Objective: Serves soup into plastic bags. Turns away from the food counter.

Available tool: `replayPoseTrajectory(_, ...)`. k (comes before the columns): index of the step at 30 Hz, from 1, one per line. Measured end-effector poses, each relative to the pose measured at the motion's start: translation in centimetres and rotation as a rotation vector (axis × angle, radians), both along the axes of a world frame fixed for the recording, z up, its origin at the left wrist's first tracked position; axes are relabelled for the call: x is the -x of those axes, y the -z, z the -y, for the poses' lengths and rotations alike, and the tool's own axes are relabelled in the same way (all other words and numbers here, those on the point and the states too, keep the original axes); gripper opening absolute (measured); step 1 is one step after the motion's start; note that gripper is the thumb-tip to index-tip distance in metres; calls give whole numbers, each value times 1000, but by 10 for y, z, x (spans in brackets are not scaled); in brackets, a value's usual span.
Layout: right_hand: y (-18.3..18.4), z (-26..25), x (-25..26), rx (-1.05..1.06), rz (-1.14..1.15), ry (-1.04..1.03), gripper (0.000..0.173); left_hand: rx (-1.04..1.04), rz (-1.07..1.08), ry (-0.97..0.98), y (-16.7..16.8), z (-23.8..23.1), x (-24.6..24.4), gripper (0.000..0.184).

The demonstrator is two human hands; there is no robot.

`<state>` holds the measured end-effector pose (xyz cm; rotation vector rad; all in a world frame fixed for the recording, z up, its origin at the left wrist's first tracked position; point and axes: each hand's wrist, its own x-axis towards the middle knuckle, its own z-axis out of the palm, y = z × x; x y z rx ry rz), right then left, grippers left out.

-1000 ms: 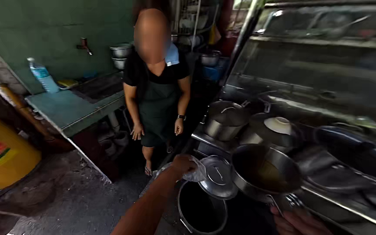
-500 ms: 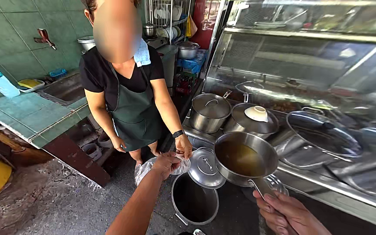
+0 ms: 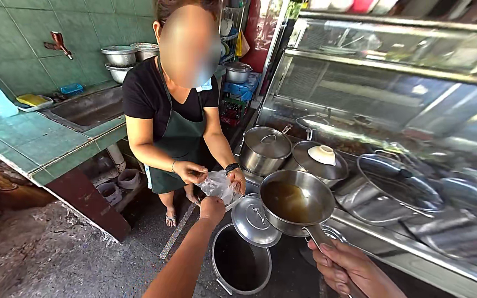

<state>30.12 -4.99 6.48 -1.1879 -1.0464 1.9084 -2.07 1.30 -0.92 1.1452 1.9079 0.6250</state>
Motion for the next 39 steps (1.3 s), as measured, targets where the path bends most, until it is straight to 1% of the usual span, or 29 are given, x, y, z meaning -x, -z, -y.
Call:
replayPoseTrajectory(2,0,0,5,3,-9,-1,24,32,-30,-67,0,-11,-7,31)
replayPoseTrajectory(4,0,0,9,6,-6,3,25,24,-95,-83,6,-21,-11,30)
replayPoseTrajectory(7,1,-1,13,-7,7,-4,25,3,-188,-14,15,-27,-14,22)
replayPoseTrajectory(9,1,-1,14,-10,23,2,25,-59,-188,64,24,-27,-15,29)
replayPoseTrajectory(11,0,-1,16,-7,57,17,24,-90,-166,136,29,-23,-18,31)
replayPoseTrajectory(13,0,-2,17,-3,90,21,24,-75,-130,175,31,-19,-24,32)
replayPoseTrajectory(16,1,-6,18,-4,98,21,22,-38,-116,201,31,-16,-35,39)
replayPoseTrajectory(18,1,-10,19,-15,106,18,21,-66,-78,186,29,-14,-41,45)
replayPoseTrajectory(22,-1,-19,28,-34,174,26,20,-123,16,82,18,-4,-46,53)
replayPoseTrajectory(24,-1,-23,31,-38,197,30,20,-165,91,10,17,-1,-47,52)
replayPoseTrajectory(27,-1,-26,39,-34,218,46,19,-279,212,-78,26,3,-49,52)
replayPoseTrajectory(33,0,-30,50,-43,252,76,18,-553,305,-134,40,12,-61,53)
replayPoseTrajectory(39,-9,-27,52,-62,347,91,16,-598,369,-139,35,14,-71,52)
